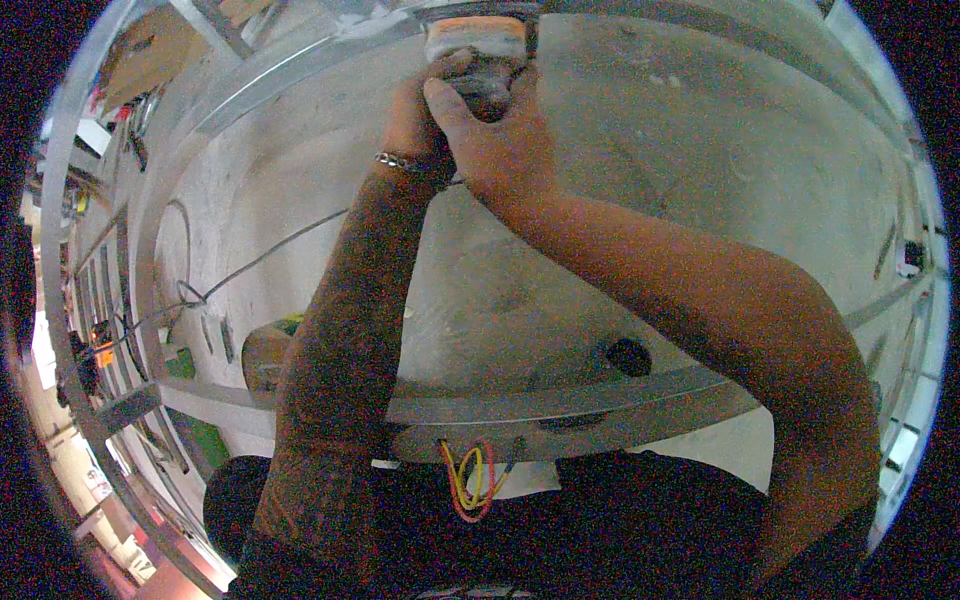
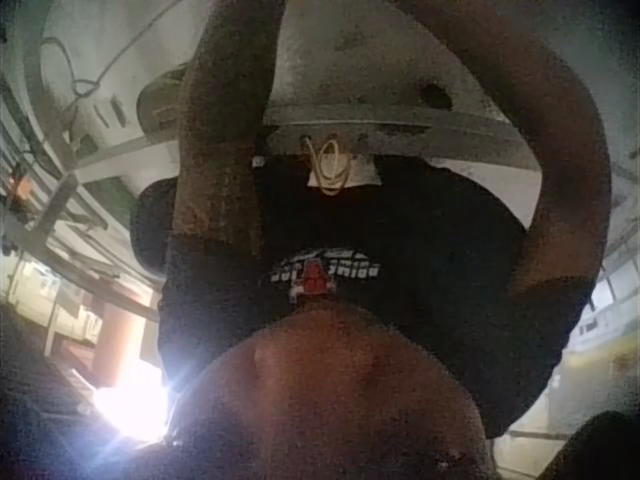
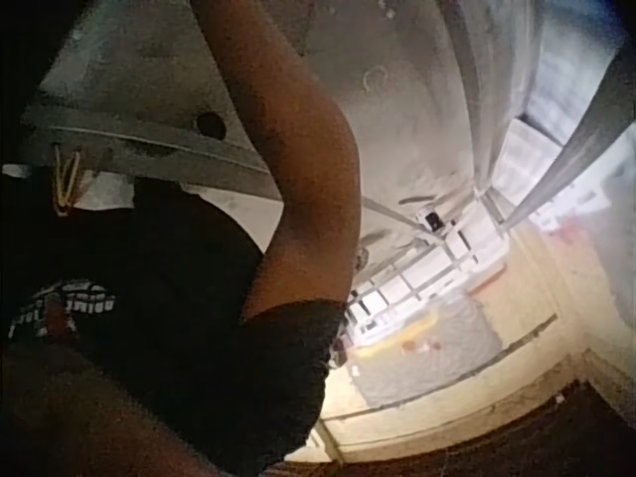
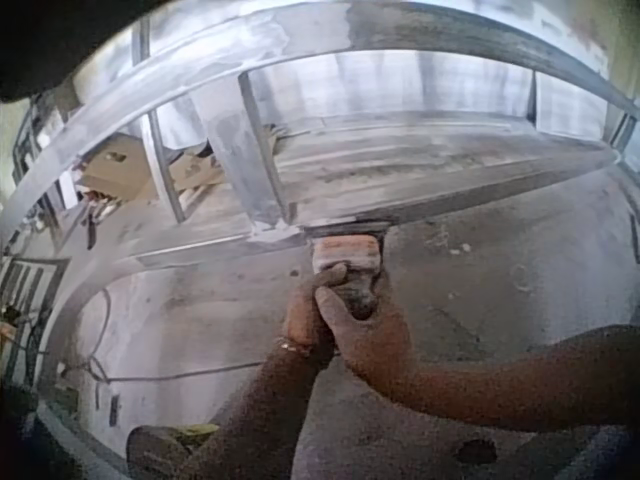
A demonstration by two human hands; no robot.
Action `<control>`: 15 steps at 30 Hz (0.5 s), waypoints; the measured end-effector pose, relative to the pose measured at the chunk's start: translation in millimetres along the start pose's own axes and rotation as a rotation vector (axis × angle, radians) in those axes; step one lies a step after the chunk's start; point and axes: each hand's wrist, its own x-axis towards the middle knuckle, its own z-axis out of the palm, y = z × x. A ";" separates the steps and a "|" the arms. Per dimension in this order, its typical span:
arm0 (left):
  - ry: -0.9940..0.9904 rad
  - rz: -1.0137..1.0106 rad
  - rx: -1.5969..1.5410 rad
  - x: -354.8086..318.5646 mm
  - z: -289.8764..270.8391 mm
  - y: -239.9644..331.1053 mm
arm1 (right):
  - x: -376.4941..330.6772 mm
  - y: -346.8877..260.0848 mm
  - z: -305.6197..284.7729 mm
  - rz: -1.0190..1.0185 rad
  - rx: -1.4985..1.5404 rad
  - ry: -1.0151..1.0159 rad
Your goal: The person sands various sections and joints of a metal framework using an electric sander.
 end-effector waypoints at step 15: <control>0.033 -0.041 0.122 11.5 -1.2 -14.5 | 7.5 19.4 -10.2 -0.002 0.258 -0.035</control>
